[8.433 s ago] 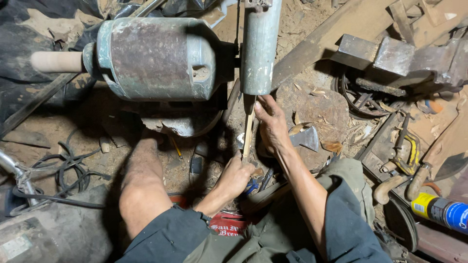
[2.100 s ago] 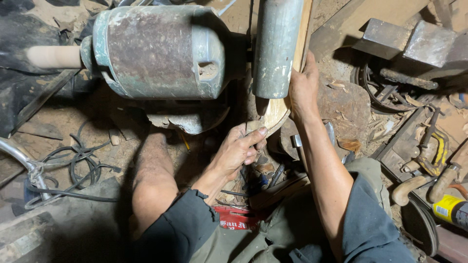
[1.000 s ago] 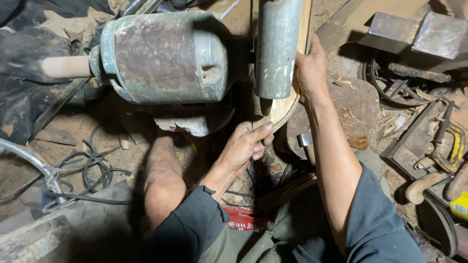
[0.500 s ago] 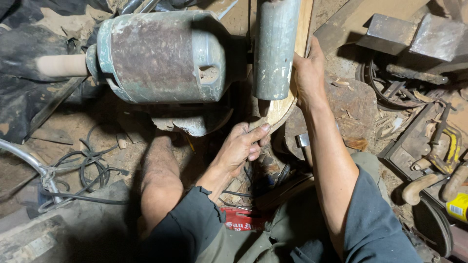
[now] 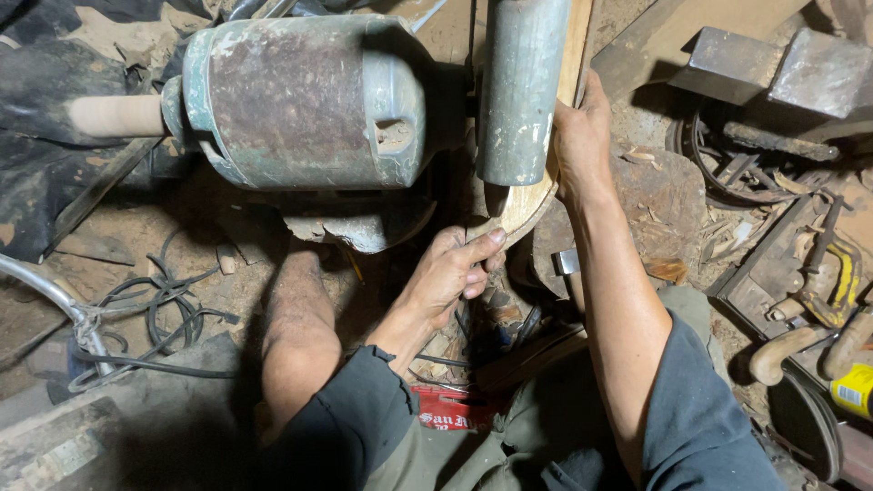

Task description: The person uses a bench grinder to smooth and shape a curved wooden piece. They hold the wood with both hands and repeatedly press it against the rotating grinding wheel, adjusting the angle to work on different edges and surfaces.

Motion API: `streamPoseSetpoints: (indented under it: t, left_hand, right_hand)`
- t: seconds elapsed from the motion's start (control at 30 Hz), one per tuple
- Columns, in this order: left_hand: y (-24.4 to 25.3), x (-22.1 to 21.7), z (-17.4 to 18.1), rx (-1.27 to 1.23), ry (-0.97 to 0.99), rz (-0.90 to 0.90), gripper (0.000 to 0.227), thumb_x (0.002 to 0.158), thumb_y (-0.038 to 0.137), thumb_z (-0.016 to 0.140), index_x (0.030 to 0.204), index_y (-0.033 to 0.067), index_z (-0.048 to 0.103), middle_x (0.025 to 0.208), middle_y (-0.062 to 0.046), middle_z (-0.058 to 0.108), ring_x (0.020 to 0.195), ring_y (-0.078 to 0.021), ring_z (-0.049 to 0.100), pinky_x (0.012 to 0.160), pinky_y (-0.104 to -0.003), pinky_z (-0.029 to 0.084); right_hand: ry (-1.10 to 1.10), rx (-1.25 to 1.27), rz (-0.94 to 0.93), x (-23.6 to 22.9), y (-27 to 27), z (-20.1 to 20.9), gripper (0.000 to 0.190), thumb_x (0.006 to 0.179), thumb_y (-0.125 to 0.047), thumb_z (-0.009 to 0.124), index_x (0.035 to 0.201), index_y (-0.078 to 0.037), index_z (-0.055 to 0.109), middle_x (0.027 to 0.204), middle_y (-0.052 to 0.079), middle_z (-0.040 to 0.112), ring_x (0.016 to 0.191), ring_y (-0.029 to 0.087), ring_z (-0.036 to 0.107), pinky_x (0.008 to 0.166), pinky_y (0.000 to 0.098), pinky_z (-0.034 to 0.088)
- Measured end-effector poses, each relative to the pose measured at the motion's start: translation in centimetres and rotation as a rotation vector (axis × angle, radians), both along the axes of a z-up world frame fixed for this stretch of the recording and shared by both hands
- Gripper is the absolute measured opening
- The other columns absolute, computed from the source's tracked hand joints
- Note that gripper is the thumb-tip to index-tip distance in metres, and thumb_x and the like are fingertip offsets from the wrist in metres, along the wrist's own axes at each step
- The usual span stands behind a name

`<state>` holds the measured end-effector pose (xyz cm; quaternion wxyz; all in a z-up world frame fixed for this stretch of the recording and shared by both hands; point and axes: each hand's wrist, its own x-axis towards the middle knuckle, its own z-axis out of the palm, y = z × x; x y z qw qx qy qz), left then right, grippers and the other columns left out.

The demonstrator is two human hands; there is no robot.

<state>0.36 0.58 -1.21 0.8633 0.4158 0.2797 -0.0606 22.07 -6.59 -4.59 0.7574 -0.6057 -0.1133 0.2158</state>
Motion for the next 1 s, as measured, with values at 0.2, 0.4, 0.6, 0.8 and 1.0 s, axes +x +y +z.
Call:
streamPoseSetpoints:
  t: [0.2, 0.4, 0.6, 0.8, 1.0]
  left_hand:
    - [-0.1, -0.3, 0.4, -0.03, -0.069, -0.036, 0.023, 0.096, 0.025, 0.065, 0.102, 0.0035, 0.066, 0.073, 0.002, 0.051, 0.05, -0.001, 0.036, 0.042, -0.019, 0.031]
    - [-0.3, -0.8, 0.4, 0.01, -0.067, -0.074, 0.023, 0.099, 0.027, 0.067, 0.095, 0.0046, 0.06, 0.074, 0.002, 0.051, 0.051, -0.0009, 0.036, 0.042, -0.019, 0.031]
    - [-0.1, -0.6, -0.1, 0.013, -0.031, -0.033, 0.024, 0.096, 0.026, 0.068, 0.093, 0.0037, 0.059, 0.074, 0.0, 0.053, 0.049, -0.0011, 0.036, 0.04, -0.019, 0.031]
    - [-0.1, -0.4, -0.4, 0.025, 0.001, -0.002, 0.026, 0.094, 0.026, 0.07, 0.094, 0.0027, 0.057, 0.075, -0.001, 0.054, 0.05, -0.0005, 0.037, 0.041, -0.018, 0.03]
    - [-0.3, -0.3, -0.5, 0.017, 0.008, 0.013, 0.025, 0.094, 0.025, 0.07, 0.094, 0.0031, 0.057, 0.075, -0.001, 0.053, 0.05, -0.0001, 0.037, 0.041, -0.018, 0.029]
  right_hand:
    - [0.018, -0.007, 0.003, 0.4, -0.4, -0.5, 0.058, 0.093, 0.004, 0.058, 0.144, 0.009, 0.031, 0.124, 0.031, 0.065, 0.101, 0.029, 0.077, 0.091, 0.0368, 0.067]
    - [-0.008, 0.03, 0.018, 0.2, -0.9, -0.7, 0.058, 0.093, 0.003, 0.062, 0.145, 0.011, 0.038, 0.123, 0.031, 0.067, 0.1, 0.027, 0.076, 0.09, 0.0367, 0.067]
    - [-0.03, 0.015, 0.023, 0.4, -0.5, -0.9, 0.057, 0.094, 0.002, 0.062, 0.145, 0.009, 0.039, 0.122, 0.027, 0.069, 0.099, 0.025, 0.077, 0.088, 0.0351, 0.068]
    - [-0.003, 0.073, 0.034, 0.6, 0.0, -0.9, 0.054, 0.093, 0.006, 0.06, 0.144, 0.01, 0.042, 0.118, 0.027, 0.07, 0.093, 0.025, 0.077, 0.082, 0.036, 0.068]
    - [0.006, 0.129, 0.037, 0.6, 0.2, -0.6, 0.054, 0.092, 0.01, 0.056, 0.145, 0.009, 0.043, 0.12, 0.027, 0.07, 0.094, 0.025, 0.078, 0.082, 0.0366, 0.068]
